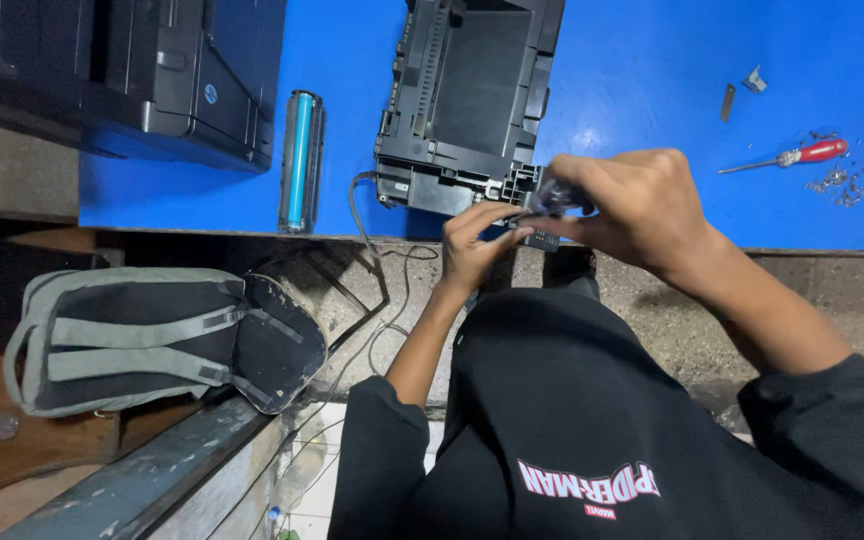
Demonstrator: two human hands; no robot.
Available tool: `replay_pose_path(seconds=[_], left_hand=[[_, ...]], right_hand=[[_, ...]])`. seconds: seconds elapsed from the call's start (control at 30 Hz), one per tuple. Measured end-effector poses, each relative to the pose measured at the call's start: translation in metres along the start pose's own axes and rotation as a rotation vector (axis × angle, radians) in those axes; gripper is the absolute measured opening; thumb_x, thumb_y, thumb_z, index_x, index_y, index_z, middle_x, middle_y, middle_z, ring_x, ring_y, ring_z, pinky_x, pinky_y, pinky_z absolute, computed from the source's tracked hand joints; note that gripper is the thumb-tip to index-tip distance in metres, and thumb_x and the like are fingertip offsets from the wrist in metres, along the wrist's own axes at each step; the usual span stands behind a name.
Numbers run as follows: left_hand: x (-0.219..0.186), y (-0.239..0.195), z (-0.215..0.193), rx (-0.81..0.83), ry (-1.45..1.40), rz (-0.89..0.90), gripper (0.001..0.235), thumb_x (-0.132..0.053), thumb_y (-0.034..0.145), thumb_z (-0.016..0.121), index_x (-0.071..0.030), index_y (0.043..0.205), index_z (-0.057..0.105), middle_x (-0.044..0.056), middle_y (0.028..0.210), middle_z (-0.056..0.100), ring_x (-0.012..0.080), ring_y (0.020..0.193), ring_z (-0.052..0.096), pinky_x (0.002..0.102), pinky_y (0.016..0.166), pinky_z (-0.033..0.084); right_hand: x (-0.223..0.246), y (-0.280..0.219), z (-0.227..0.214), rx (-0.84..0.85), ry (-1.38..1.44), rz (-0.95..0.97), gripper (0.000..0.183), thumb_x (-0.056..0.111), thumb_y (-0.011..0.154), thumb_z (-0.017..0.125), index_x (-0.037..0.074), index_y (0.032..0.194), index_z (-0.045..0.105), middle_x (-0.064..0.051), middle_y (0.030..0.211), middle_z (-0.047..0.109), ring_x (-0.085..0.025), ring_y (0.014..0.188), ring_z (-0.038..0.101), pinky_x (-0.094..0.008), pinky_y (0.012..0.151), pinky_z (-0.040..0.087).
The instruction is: The person disassembles a printer on a blue workbench using a screwdriver, removes screws, and manipulates internal components including the circuit board and ribbon cable. The person repositions the printer and continues adjusting internal parts.
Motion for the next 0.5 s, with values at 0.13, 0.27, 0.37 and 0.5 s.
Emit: replay_pose_path(seconds=[0.13, 0.27, 0.37, 0.5], left_hand=[[-0.014, 0.006, -0.002, -0.001, 0.153, 0.128, 0.015, -0.01, 0.094, 0.07, -0.003, 0.106, 0.074, 0.015, 0.101, 0.077, 0.0294, 0.093, 0.077, 0.035, 0.082, 0.061], [-0.009, 0.011, 0.0, 0.167, 0.123, -0.113, 0.018, -0.001, 0.099, 0.071, 0.004, 0.116, 0.073, 0.019, 0.097, 0.074, 0.0332, 0.083, 0.076, 0.038, 0.071, 0.058], [-0.027, 0.019, -0.003, 0.157, 0.073, 0.092, 0.019, -0.003, 0.095, 0.07, 0.004, 0.112, 0.069, 0.019, 0.103, 0.075, 0.0353, 0.09, 0.075, 0.039, 0.075, 0.059], [-0.033, 0.018, -0.008, -0.033, 0.078, 0.134, 0.021, -0.012, 0.089, 0.081, -0.003, 0.105, 0.071, 0.015, 0.095, 0.075, 0.0314, 0.08, 0.076, 0.037, 0.07, 0.059]], right_hand=[[0.009, 0.018, 0.005, 0.268, -0.282, 0.015, 0.047, 0.056, 0.091, 0.074, 0.011, 0.102, 0.065, -0.003, 0.084, 0.069, -0.02, 0.068, 0.068, -0.035, 0.056, 0.05], [0.032, 0.039, -0.028, 0.196, -0.079, -0.271, 0.033, 0.033, 0.087, 0.074, 0.011, 0.11, 0.069, -0.01, 0.113, 0.069, -0.022, 0.073, 0.071, -0.034, 0.047, 0.051], [0.031, 0.049, -0.026, 0.389, -0.21, -0.263, 0.02, 0.032, 0.091, 0.068, 0.013, 0.098, 0.065, -0.006, 0.099, 0.067, -0.022, 0.073, 0.072, -0.038, 0.051, 0.053], [0.019, 0.053, 0.01, 0.779, -0.487, -0.034, 0.035, 0.043, 0.113, 0.048, 0.012, 0.104, 0.059, -0.004, 0.088, 0.069, -0.021, 0.073, 0.073, -0.038, 0.061, 0.056]])
Point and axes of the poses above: each hand's wrist, its own y-axis towards the middle knuckle, its own z-axis out of the palm, x = y × z, the point moved 7 cm from there along y, towards the middle knuckle
